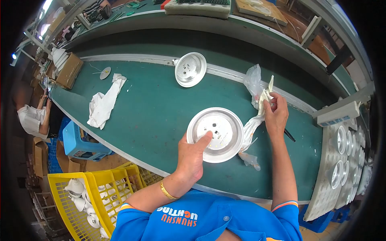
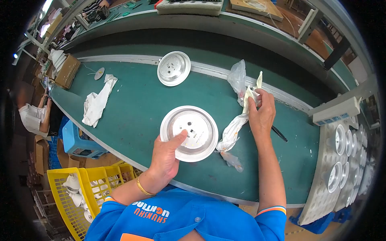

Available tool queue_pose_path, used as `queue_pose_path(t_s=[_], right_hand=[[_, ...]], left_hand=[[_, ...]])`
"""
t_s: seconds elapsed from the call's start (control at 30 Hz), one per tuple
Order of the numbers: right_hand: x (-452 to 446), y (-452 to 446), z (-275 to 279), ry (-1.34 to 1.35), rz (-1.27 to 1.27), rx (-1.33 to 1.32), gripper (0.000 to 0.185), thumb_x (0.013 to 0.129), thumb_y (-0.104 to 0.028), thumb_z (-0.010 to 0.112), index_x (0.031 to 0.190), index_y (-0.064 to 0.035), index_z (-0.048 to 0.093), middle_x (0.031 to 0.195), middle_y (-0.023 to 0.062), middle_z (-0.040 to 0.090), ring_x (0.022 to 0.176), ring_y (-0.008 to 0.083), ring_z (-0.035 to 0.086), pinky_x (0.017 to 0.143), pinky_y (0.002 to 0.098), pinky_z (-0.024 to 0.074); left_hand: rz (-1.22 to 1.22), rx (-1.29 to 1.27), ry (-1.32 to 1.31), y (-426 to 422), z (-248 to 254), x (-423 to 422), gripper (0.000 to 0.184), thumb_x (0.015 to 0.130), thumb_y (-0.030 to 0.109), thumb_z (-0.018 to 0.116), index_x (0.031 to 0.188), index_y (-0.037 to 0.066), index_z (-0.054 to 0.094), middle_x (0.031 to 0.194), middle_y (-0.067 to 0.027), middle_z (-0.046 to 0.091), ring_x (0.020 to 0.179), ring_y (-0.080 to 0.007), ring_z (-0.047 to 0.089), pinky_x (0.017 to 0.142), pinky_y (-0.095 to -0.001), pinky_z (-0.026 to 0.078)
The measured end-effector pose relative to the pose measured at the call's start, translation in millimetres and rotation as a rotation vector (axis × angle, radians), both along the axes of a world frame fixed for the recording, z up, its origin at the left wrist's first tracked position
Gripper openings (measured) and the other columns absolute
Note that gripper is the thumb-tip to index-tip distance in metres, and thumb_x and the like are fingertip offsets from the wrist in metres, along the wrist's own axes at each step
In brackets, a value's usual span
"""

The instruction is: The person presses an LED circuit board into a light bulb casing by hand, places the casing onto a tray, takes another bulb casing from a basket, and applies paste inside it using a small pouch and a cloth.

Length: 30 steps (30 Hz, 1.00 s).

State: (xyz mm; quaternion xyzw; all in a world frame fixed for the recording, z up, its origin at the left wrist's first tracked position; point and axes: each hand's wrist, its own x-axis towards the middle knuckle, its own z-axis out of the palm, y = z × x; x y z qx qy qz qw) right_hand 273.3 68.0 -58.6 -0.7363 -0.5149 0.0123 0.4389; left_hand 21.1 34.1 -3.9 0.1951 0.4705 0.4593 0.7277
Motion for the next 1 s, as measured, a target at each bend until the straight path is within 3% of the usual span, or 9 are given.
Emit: queue_pose_path(t_s=[0.2,0.33,0.4,0.47,0.57,0.8,1.0], right_hand=[[-13,-16,17,-0.093,-0.042,0.192,0.023,0.079,-0.003,0.069,0.101,-0.0014,0.062,0.085,0.0085,0.056,0.068,0.0188,0.052,0.065,0.0320,0.0453],[-49,-47,54,-0.293,0.303,0.402,0.018,0.072,0.004,0.068,0.088,-0.0008,0.062,0.084,0.0100,0.062,0.071,0.0246,0.057,0.065,0.0345,0.0440],[-68,-60,68,-0.361,0.558,0.358,0.024,0.067,0.003,0.068,0.090,-0.0020,0.064,0.086,0.0082,0.064,0.075,0.0254,0.059,0.067,0.0359,0.0429],[-86,-67,74,-0.461,0.640,0.274,0.029,0.065,-0.004,0.069,0.094,-0.0032,0.066,0.091,0.0073,0.065,0.081,0.0231,0.060,0.073,0.0377,0.0403],[-99,-69,65,-0.529,0.668,0.190,0.035,0.064,-0.011,0.070,0.098,-0.0031,0.066,0.096,0.0078,0.065,0.088,0.0226,0.061,0.077,0.0391,0.0374],[-107,-74,69,-0.553,0.660,0.037,0.032,0.078,-0.024,0.072,0.103,-0.0050,0.066,0.112,0.0115,0.064,0.106,0.0240,0.058,0.085,0.0456,0.0327],[-107,-79,71,-0.573,0.682,-0.066,0.039,0.080,-0.035,0.070,0.106,-0.0060,0.066,0.118,0.0136,0.063,0.117,0.0251,0.055,0.092,0.0506,0.0302]], left_hand=[[-0.011,0.013,-0.011,0,-5,-4,0.036,0.088,0.007,0.067,0.120,-0.003,0.054,0.112,-0.0140,0.064,0.101,-0.0184,0.063,0.089,-0.0322,0.050],[-0.014,-0.002,0.004,0,-4,-2,0.036,0.088,0.006,0.067,0.120,-0.003,0.055,0.111,-0.0138,0.064,0.100,-0.0180,0.063,0.088,-0.0321,0.050],[-0.013,0.014,0.003,-1,-6,2,0.036,0.088,0.006,0.067,0.120,-0.003,0.055,0.111,-0.0135,0.064,0.100,-0.0179,0.063,0.088,-0.0320,0.051],[-0.012,0.033,-0.001,-3,-6,5,0.036,0.088,0.006,0.067,0.121,-0.003,0.055,0.111,-0.0132,0.064,0.100,-0.0178,0.063,0.087,-0.0319,0.051],[-0.005,0.033,0.017,-5,0,6,0.036,0.087,0.006,0.067,0.120,-0.003,0.055,0.110,-0.0127,0.064,0.099,-0.0179,0.063,0.085,-0.0315,0.052],[0.004,0.064,0.007,-5,-1,1,0.035,0.088,0.006,0.066,0.120,-0.002,0.055,0.110,-0.0124,0.064,0.099,-0.0171,0.062,0.085,-0.0309,0.052],[-0.030,0.067,-0.020,-4,-2,1,0.037,0.088,0.008,0.065,0.122,-0.002,0.055,0.111,-0.0122,0.063,0.101,-0.0170,0.061,0.086,-0.0310,0.051]])
